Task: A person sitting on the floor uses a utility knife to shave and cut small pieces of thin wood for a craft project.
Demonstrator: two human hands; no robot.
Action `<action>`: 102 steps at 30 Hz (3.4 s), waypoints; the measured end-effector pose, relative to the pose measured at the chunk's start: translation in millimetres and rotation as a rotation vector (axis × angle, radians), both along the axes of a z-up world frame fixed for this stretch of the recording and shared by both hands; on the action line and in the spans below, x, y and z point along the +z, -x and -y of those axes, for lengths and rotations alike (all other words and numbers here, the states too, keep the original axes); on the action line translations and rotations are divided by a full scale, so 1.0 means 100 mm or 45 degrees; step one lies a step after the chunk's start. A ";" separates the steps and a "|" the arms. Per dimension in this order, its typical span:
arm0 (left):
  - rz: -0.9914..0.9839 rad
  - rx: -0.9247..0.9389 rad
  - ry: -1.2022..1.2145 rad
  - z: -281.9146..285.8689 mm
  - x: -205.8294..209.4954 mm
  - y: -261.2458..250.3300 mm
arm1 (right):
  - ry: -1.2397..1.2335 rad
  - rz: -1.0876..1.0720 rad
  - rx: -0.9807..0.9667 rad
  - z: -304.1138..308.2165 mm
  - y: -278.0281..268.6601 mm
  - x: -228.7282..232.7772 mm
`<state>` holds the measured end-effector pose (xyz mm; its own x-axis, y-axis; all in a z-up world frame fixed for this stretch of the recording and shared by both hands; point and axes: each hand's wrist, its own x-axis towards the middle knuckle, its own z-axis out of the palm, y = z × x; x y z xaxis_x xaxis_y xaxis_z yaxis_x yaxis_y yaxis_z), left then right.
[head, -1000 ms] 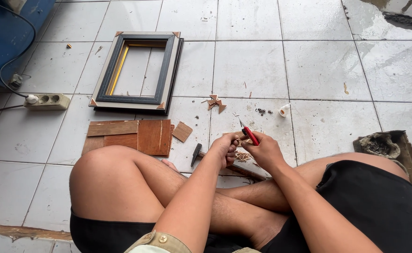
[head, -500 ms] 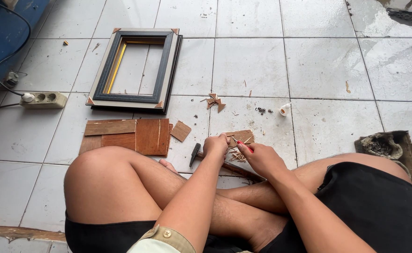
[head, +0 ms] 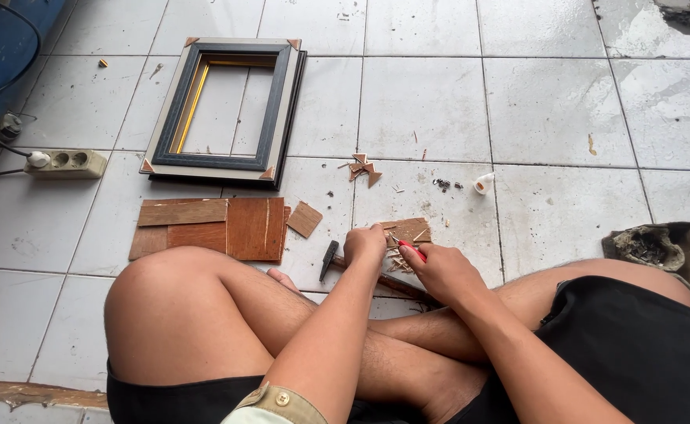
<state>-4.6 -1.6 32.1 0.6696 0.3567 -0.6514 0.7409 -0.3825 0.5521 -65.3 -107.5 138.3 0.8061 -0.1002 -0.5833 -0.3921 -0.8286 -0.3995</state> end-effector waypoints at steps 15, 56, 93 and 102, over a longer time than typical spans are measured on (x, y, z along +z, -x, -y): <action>0.016 -0.008 0.008 0.00 0.10 0.02 | 0.025 -0.020 0.035 -0.01 -0.01 -0.01; -0.029 -0.030 0.018 0.00 -0.01 -0.05 | -0.052 -0.036 0.031 -0.05 -0.12 -0.12; 0.171 -0.004 0.185 -0.05 -0.17 0.04 | -0.394 0.128 -0.515 0.22 -0.10 -0.66; 0.275 -0.155 0.437 0.05 0.20 0.23 | -1.034 0.180 -0.819 0.17 0.02 -0.28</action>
